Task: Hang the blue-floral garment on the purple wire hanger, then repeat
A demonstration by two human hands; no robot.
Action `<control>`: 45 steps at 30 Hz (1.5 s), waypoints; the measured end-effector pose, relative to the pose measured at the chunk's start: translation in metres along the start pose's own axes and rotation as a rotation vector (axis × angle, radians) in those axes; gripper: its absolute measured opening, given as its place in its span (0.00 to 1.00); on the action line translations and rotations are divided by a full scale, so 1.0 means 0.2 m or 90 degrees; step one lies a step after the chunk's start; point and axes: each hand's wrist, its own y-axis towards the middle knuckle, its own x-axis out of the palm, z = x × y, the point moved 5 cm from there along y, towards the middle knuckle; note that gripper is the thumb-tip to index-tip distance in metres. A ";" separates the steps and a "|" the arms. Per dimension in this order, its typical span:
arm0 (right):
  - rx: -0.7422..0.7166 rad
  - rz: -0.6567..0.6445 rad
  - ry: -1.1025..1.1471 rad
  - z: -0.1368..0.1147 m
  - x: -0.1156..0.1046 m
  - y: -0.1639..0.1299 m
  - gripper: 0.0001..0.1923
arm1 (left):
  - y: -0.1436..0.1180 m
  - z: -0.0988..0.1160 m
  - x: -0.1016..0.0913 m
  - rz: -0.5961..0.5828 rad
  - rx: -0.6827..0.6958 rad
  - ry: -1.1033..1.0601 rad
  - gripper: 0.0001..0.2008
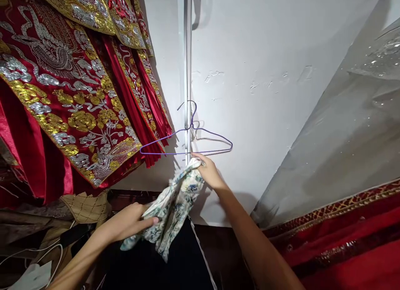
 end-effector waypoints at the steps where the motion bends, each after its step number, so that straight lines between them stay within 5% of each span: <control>1: 0.004 -0.006 -0.006 0.05 0.01 -0.01 0.20 | 0.00 -0.02 -0.01 -0.013 -0.013 0.007 0.19; 8: -0.019 0.007 -0.051 0.06 -0.06 -0.06 0.30 | 0.04 -0.06 -0.14 0.038 -0.026 0.117 0.22; 11: -0.029 -0.027 -0.047 0.03 -0.05 -0.07 0.16 | 0.05 -0.04 -0.23 0.085 -0.042 0.170 0.21; 14: -0.017 0.029 -0.061 0.04 -0.12 -0.13 0.06 | 0.05 -0.01 -0.30 0.126 -0.021 0.170 0.22; 19: -0.008 0.097 -0.093 -0.03 -0.28 -0.28 0.08 | 0.11 0.06 -0.39 0.200 0.079 0.145 0.21; 25: 0.053 0.026 0.019 -0.16 -0.30 -0.34 0.06 | 0.13 0.34 -0.54 0.431 0.216 0.090 0.13; 28: 0.050 -0.063 0.094 -0.18 -0.24 -0.36 0.02 | 0.18 0.49 -0.58 0.455 0.287 0.072 0.07; 32: 0.036 -0.044 0.110 -0.18 -0.27 -0.42 0.28 | 0.27 0.53 -0.63 0.430 0.312 0.025 0.22; 35: 0.031 0.179 0.102 -0.17 -0.45 -0.42 0.51 | 0.28 0.50 -0.65 0.408 0.336 0.036 0.18; 37: 0.060 0.260 0.056 -0.19 -0.59 -0.38 0.52 | 0.27 0.47 -0.66 0.418 0.339 0.042 0.17; 39: 0.131 0.174 0.022 -0.21 -0.70 -0.32 0.40 | 0.27 0.45 -0.68 0.437 0.335 0.052 0.17; 42: 0.229 -0.112 0.042 -0.26 -0.75 -0.29 0.18 | 0.30 0.38 -0.73 0.510 0.288 0.066 0.13; 45: 0.259 -0.250 0.138 -0.31 -0.72 -0.32 0.16 | 0.34 0.24 -0.77 0.558 0.161 0.010 0.18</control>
